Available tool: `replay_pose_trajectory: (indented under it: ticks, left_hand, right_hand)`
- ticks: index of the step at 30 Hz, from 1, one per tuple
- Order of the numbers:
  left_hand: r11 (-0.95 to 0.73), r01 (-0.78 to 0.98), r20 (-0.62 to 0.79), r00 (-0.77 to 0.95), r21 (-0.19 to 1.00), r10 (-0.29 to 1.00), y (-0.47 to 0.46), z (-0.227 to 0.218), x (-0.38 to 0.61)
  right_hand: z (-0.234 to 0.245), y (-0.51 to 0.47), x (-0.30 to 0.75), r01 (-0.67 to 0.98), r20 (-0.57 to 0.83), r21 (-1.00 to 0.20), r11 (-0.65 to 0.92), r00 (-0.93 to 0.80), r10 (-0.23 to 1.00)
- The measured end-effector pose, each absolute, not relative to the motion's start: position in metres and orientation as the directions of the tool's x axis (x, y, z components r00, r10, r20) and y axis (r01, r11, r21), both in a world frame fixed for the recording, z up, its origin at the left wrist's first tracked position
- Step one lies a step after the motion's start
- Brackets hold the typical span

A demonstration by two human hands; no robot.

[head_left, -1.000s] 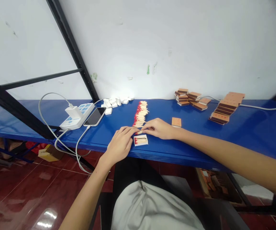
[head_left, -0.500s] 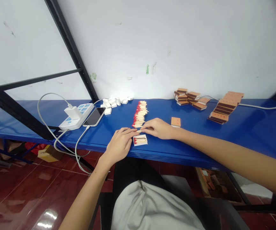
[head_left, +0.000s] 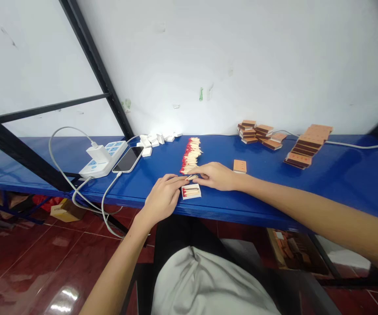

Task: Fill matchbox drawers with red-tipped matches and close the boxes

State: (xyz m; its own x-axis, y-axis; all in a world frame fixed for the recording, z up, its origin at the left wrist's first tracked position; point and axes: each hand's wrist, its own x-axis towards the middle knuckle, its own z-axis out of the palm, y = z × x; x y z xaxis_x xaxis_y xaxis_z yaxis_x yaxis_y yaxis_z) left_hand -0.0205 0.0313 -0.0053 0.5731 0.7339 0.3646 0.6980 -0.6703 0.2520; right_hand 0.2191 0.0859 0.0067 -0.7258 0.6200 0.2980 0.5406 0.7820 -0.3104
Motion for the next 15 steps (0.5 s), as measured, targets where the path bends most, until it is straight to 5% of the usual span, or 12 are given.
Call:
replay_pose_trajectory:
  ticks: [10, 15]
  left_hand:
    - [-0.689, 0.683, 0.383, 0.585, 0.243, 0.715, 0.0323, -0.006, -0.0206]
    - [-0.701, 0.673, 0.387, 0.597, 0.236, 0.703, 0.0322, -0.0065, -0.021]
  right_hand:
    - [0.0101, 0.085, 0.2181, 0.55, 0.254, -0.246, 0.798, -0.758, 0.6]
    - [0.0094, 0.0848, 0.2161, 0.577, 0.244, -0.11, 0.809, -0.774, 0.585]
